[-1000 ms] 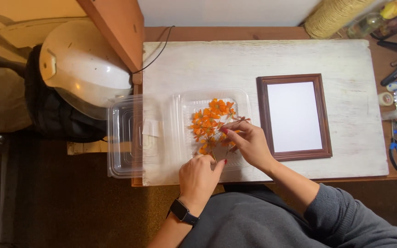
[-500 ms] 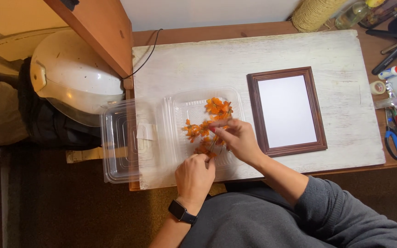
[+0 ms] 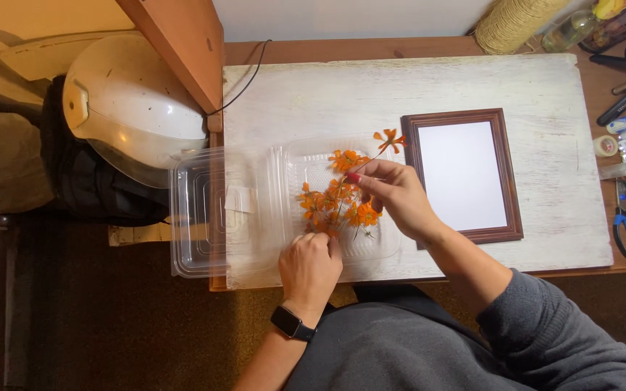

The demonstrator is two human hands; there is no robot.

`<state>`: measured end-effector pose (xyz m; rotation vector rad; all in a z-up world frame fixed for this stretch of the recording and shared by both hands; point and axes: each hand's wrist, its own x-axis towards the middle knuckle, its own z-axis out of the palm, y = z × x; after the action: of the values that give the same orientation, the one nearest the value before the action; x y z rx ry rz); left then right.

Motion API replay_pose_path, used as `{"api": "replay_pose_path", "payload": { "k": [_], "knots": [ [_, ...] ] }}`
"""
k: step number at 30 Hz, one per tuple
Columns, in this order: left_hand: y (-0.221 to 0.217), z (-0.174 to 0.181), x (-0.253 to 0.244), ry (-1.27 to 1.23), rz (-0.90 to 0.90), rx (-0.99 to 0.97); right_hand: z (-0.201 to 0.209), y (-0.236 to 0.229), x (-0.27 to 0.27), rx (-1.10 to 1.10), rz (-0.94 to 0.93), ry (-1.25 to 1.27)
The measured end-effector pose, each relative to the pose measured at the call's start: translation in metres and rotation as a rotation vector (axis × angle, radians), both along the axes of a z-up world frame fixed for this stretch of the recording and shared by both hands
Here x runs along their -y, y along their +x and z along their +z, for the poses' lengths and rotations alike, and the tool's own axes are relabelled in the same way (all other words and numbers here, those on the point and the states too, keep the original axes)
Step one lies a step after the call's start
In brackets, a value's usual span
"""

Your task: Arranging and placing dried orange flowers inside a wooden picture frame with a white background and glass/acrylic insert.

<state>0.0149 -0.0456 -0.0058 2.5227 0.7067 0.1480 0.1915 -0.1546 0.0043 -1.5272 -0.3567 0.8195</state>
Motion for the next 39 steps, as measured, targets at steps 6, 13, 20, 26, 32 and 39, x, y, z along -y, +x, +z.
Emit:
{"api": "replay_pose_path", "payload": {
  "k": [6,13,20,26,32,39],
  "knots": [
    [0.001,0.01,-0.003,0.04,0.005,0.003,0.02,0.008,0.008,-0.018,-0.045,0.026],
    [0.014,0.046,-0.005,-0.797,0.256,0.326,0.047,-0.004,0.016,-0.265,-0.205,0.243],
    [0.044,0.062,0.0,-1.416,0.282,0.875,0.065,-0.028,0.014,-0.407,-0.26,0.577],
    [0.057,0.077,-0.001,-1.539,0.333,0.938,0.067,-0.032,0.017,-0.367,-0.297,0.625],
    [0.064,0.081,-0.002,-1.552,0.333,0.944,0.073,-0.033,0.013,-0.363,-0.319,0.642],
    [0.065,0.083,-0.008,-1.518,0.329,0.96,0.08,-0.033,0.005,-0.346,-0.357,0.589]
  ]
}}
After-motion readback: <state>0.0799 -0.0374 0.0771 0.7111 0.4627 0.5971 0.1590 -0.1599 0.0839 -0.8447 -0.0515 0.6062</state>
